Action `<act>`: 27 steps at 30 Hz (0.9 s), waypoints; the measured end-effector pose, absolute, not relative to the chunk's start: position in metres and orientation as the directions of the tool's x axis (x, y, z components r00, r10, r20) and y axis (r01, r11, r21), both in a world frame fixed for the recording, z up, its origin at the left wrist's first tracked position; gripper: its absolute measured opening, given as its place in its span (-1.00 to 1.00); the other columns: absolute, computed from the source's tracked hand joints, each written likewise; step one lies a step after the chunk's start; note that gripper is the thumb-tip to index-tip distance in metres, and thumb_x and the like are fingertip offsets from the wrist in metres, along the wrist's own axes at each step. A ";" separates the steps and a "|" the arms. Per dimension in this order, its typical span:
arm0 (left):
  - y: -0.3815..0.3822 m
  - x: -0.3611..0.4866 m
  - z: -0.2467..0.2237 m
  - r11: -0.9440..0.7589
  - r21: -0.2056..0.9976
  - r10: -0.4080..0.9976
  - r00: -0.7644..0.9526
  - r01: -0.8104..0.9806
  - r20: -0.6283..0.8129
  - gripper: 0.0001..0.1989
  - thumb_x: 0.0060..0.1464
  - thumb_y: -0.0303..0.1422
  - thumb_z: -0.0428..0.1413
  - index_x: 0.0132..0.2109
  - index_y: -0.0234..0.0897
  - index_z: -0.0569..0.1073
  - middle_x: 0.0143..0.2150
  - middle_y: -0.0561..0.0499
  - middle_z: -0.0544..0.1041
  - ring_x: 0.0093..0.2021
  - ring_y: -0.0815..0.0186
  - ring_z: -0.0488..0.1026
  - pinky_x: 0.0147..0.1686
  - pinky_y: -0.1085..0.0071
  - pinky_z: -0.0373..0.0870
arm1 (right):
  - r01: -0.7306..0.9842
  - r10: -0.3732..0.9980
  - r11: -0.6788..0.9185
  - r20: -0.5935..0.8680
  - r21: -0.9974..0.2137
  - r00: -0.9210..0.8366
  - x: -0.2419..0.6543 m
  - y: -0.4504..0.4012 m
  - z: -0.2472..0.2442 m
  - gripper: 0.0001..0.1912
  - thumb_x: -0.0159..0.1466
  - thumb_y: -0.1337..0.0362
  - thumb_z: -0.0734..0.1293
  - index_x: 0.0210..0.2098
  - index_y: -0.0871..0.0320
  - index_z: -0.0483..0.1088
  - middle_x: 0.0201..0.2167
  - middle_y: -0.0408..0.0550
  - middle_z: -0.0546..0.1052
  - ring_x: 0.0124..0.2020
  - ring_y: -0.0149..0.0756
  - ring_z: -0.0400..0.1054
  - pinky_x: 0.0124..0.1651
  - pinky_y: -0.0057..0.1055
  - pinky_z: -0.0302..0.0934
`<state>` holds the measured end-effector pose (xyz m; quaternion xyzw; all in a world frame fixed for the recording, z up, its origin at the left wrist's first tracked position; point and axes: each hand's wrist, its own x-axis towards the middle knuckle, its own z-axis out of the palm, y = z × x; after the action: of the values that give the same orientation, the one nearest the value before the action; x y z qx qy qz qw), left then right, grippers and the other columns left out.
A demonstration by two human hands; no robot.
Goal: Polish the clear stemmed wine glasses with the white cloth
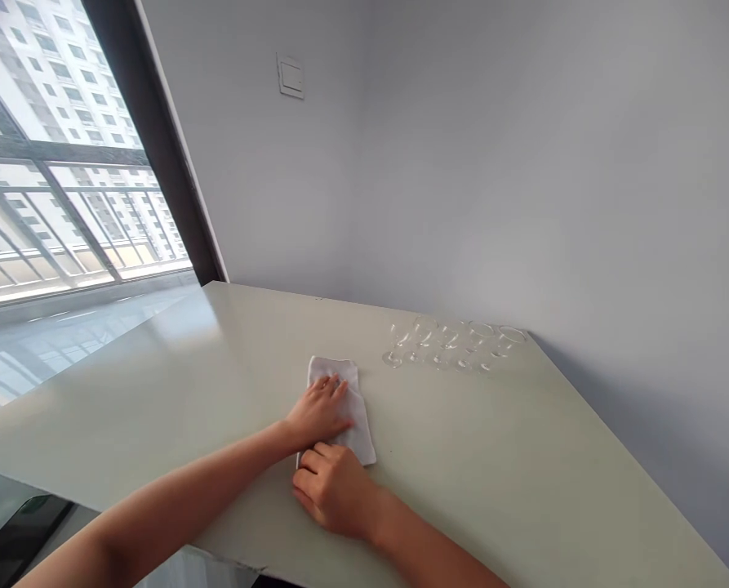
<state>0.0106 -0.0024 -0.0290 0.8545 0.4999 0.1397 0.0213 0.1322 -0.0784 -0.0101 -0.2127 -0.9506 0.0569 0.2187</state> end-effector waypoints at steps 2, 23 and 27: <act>0.004 0.013 -0.036 -0.545 0.186 0.837 0.515 0.818 0.187 -0.22 -0.01 0.06 -0.10 0.20 -0.43 0.08 0.23 -0.35 0.05 0.23 -0.06 -0.06 0.12 0.07 -0.05 | 0.326 0.398 0.916 0.450 -0.232 -0.799 0.131 -0.080 -0.009 -0.87 0.22 0.37 0.18 -0.29 0.17 0.35 -0.38 -0.07 0.44 -0.39 -0.37 0.25 -0.34 -0.42 0.12; 0.189 -0.152 -0.027 -0.203 0.174 0.975 0.215 0.964 -0.054 -0.20 0.04 0.10 -0.29 0.25 -0.41 -0.04 0.30 -0.28 -0.19 0.29 0.04 -0.27 0.17 0.14 -0.29 | 0.368 0.567 0.809 0.445 -0.457 -0.693 0.144 -0.062 -0.028 -0.81 0.24 0.39 0.13 -0.30 0.16 0.36 -0.54 -0.11 0.36 -0.55 -0.43 0.17 -0.49 -0.49 0.06; 0.176 -0.221 -0.025 -0.018 0.128 0.997 0.027 0.992 -0.071 -0.20 0.05 0.09 -0.34 0.26 -0.42 -0.07 0.31 -0.28 -0.20 0.29 0.03 -0.26 0.16 0.12 -0.27 | 0.367 0.572 0.805 0.446 -0.466 -0.688 0.144 -0.061 -0.031 -0.81 0.24 0.39 0.13 -0.28 0.15 0.36 -0.53 -0.11 0.37 -0.53 -0.42 0.20 -0.47 -0.48 0.08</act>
<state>-0.2208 0.1756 -0.0248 0.7130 0.6973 0.0197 0.0707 0.1438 -0.0612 -0.0314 -0.2600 -0.9025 0.1725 0.2970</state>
